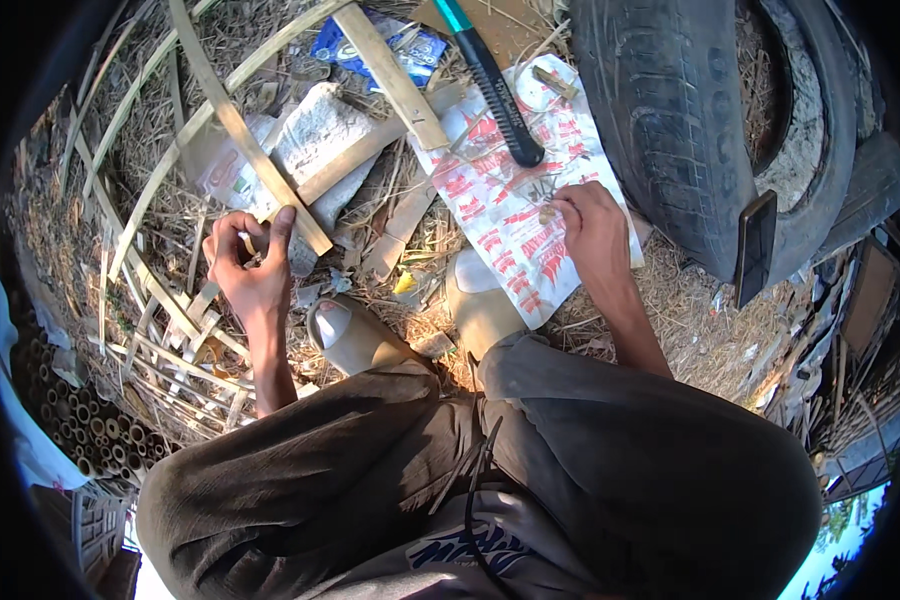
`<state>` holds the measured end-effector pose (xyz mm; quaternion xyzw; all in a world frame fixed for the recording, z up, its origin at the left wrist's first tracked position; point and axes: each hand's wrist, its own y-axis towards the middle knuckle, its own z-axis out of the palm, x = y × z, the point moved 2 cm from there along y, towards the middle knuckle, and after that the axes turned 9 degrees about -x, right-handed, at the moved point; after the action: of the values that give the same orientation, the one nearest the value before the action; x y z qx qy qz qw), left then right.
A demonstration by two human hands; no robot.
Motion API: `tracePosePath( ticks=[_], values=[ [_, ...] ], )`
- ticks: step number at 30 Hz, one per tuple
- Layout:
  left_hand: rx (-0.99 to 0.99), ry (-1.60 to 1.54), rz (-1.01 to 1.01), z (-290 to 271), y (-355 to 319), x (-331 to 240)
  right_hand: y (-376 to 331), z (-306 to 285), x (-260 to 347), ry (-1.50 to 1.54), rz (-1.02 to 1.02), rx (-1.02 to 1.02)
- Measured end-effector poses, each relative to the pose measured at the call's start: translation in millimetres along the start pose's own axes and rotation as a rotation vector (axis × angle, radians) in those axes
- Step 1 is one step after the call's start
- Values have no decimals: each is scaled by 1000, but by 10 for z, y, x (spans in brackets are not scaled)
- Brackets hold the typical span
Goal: The person builds a bamboo lattice structure by nailing thin bamboo strips together and carving a wooden piece using a large blade.
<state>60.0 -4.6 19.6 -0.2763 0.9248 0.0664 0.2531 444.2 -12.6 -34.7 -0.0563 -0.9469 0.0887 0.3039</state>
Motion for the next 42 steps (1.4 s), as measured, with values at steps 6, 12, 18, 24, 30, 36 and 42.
tracePosePath(
  ticks=[6,12,18,24,30,36,42],
  values=[
    [54,-83,57,128,67,-54,80,-365,332,-80,37,-80],
    [-36,-99,92,87,-39,90,263,306,1558,611,-92,200],
    [-109,-226,146,75,-14,65,405,1190,2075,886,-91,265],
    [-17,-302,128,151,-40,158,343,1217,1958,881,-122,215],
    [-49,-246,232,70,-84,187,282,1079,2104,625,-249,123],
    [-79,-236,318,9,-118,148,304,1162,2060,671,-241,41],
    [-128,-163,431,29,-104,58,300,1125,2081,699,-295,8]
  ],
)
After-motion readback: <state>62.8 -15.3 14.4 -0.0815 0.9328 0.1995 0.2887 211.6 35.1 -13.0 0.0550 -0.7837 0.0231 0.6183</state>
